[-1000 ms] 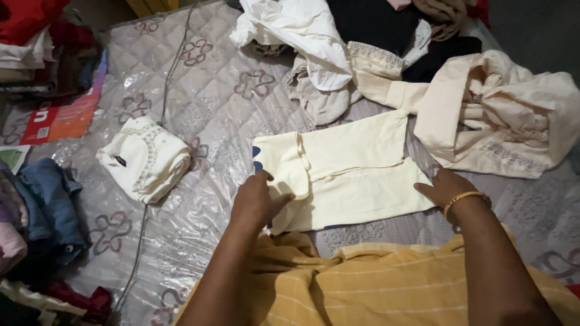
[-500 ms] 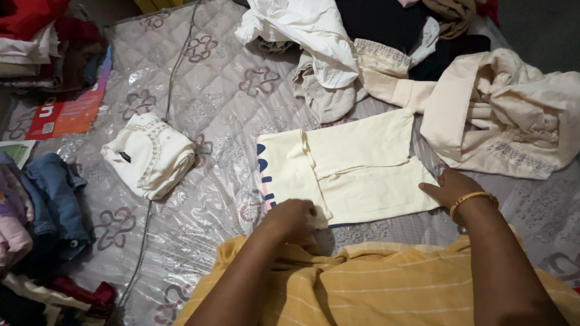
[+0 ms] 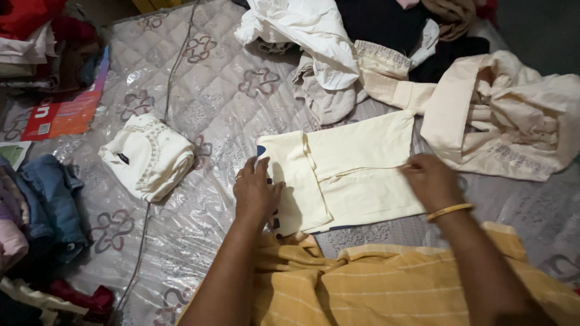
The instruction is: The person folds a printed t-shirt and a white collared shirt by hand on a bed.
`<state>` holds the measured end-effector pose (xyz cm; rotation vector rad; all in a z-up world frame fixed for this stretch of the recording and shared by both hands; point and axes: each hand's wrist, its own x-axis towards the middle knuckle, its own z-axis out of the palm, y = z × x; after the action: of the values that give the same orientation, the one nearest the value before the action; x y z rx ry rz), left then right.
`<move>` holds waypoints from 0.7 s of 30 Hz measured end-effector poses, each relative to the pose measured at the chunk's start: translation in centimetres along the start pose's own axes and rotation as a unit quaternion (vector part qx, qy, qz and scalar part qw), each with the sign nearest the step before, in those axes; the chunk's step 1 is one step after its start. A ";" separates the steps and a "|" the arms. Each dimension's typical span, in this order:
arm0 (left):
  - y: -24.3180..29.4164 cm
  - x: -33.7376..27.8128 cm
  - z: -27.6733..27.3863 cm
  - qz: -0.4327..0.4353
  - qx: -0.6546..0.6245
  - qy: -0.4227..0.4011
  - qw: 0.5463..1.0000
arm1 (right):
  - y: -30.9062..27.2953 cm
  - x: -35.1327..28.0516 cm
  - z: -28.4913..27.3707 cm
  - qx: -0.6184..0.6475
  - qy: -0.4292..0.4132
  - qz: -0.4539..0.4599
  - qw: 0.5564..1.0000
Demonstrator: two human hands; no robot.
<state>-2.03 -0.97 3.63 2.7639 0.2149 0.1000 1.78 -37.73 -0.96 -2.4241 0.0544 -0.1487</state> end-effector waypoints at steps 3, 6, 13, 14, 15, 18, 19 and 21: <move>-0.8 0.9 1.7 -0.030 0.063 -0.109 0.992 | -3.2 -1.6 4.5 0.149 -0.096 0.009 0.984; -1.3 1.3 3.1 -0.035 0.097 -0.200 0.974 | -6.6 -2.1 9.1 0.167 -0.124 -0.029 0.978; -2.1 0.6 4.1 0.017 0.114 -0.163 0.980 | -12.7 0.6 15.5 -0.018 -0.109 0.006 0.994; -2.1 0.7 4.1 0.017 0.106 -0.163 0.981 | -13.0 0.9 16.0 -0.034 -0.119 0.025 0.992; -2.1 0.7 4.2 0.017 0.098 -0.163 0.982 | -13.1 1.3 16.5 -0.051 -0.130 0.045 0.989; -2.1 0.9 4.2 0.025 0.093 -0.159 0.983 | -13.2 2.4 17.7 -0.040 -0.092 0.063 0.993; -2.1 0.9 4.2 0.024 0.089 -0.160 0.983 | -13.0 2.6 17.9 -0.029 -0.092 0.054 0.994; -1.9 0.9 4.2 0.021 0.084 -0.162 0.983 | -12.5 2.8 18.4 -0.005 -0.091 0.036 0.995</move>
<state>-0.97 -0.51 -0.91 2.8978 0.0808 -0.3705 6.76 -16.57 -6.28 -2.4319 0.0614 0.1050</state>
